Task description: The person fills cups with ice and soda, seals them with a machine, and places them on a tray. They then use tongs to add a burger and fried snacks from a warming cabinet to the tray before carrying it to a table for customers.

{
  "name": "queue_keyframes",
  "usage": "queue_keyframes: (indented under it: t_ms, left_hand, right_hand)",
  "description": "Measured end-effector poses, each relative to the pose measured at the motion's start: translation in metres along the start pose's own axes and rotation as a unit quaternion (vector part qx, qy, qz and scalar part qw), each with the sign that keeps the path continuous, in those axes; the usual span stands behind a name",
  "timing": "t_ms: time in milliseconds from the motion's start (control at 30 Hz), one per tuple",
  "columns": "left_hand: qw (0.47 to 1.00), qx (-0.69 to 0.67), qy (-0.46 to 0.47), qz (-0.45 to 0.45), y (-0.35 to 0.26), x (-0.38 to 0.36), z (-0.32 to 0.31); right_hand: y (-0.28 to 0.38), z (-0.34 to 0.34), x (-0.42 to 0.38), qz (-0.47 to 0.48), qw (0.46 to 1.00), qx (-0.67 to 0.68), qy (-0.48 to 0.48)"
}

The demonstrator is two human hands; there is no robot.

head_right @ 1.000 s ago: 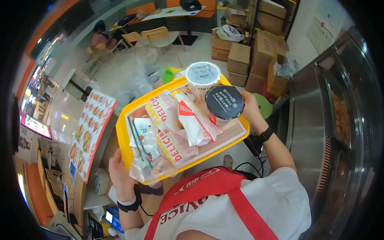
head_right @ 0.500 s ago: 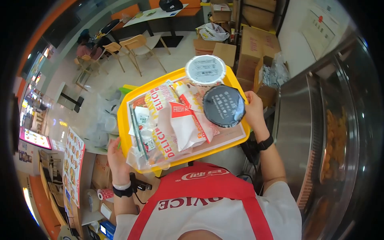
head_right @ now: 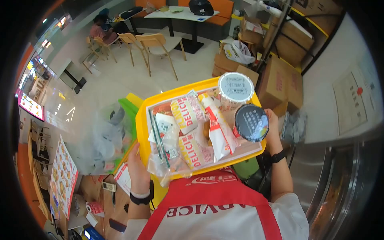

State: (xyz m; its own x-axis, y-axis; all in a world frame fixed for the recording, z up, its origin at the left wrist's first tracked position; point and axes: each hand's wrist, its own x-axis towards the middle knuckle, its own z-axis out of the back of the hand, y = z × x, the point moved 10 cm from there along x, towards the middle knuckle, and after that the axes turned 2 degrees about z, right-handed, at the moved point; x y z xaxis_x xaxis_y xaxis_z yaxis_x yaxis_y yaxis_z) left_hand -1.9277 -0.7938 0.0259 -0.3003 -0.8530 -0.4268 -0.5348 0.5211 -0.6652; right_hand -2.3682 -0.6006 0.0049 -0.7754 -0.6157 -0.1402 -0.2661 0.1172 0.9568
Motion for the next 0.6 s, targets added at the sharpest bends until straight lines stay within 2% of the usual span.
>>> queue_keyframes:
  t_ms: [33, 100, 133, 200, 267, 300, 433, 500, 567, 600]
  left_hand:
    - [1.000, -0.007, -0.001, -0.006, -0.002, 0.005, -0.007]
    - [0.996, 0.005, -0.072, -0.061, -0.015, 0.005, 0.003]
    - [0.994, -0.003, -0.081, -0.066, -0.015, 0.007, 0.004]
    - [0.983, 0.023, -0.121, -0.139, -0.025, 0.005, 0.010]
    - [0.977, -0.004, -0.147, -0.152, -0.021, 0.008, 0.012]
    - [0.974, -0.023, -0.157, -0.164, -0.022, 0.008, 0.022]
    - [0.958, -0.042, -0.217, -0.183, -0.010, 0.020, 0.013]
    - [0.955, -0.065, -0.217, -0.194, 0.005, 0.035, -0.001]
    - [0.945, -0.094, -0.235, -0.208, 0.015, 0.043, -0.032]
    - [0.930, -0.093, -0.282, -0.219, 0.021, 0.046, -0.040]
  right_hand:
    - [0.002, -0.007, 0.016, 0.004, 1.000, -0.003, 0.009]
    - [0.007, -0.042, 0.034, 0.081, 0.987, -0.133, 0.043]
    - [0.004, -0.061, 0.049, 0.072, 0.986, -0.139, 0.062]
    - [0.004, -0.100, 0.077, 0.089, 0.973, -0.168, 0.128]
    - [-0.007, -0.131, 0.116, 0.102, 0.955, -0.208, 0.185]
    - [-0.044, -0.142, 0.140, 0.040, 0.973, -0.117, 0.193]
    - [-0.043, -0.207, 0.186, 0.075, 0.926, -0.225, 0.295]
    - [-0.051, -0.227, 0.222, 0.049, 0.929, -0.171, 0.324]
    - [-0.051, -0.245, 0.258, 0.101, 0.901, -0.245, 0.345]
    - [-0.046, -0.255, 0.274, 0.107, 0.894, -0.233, 0.366]
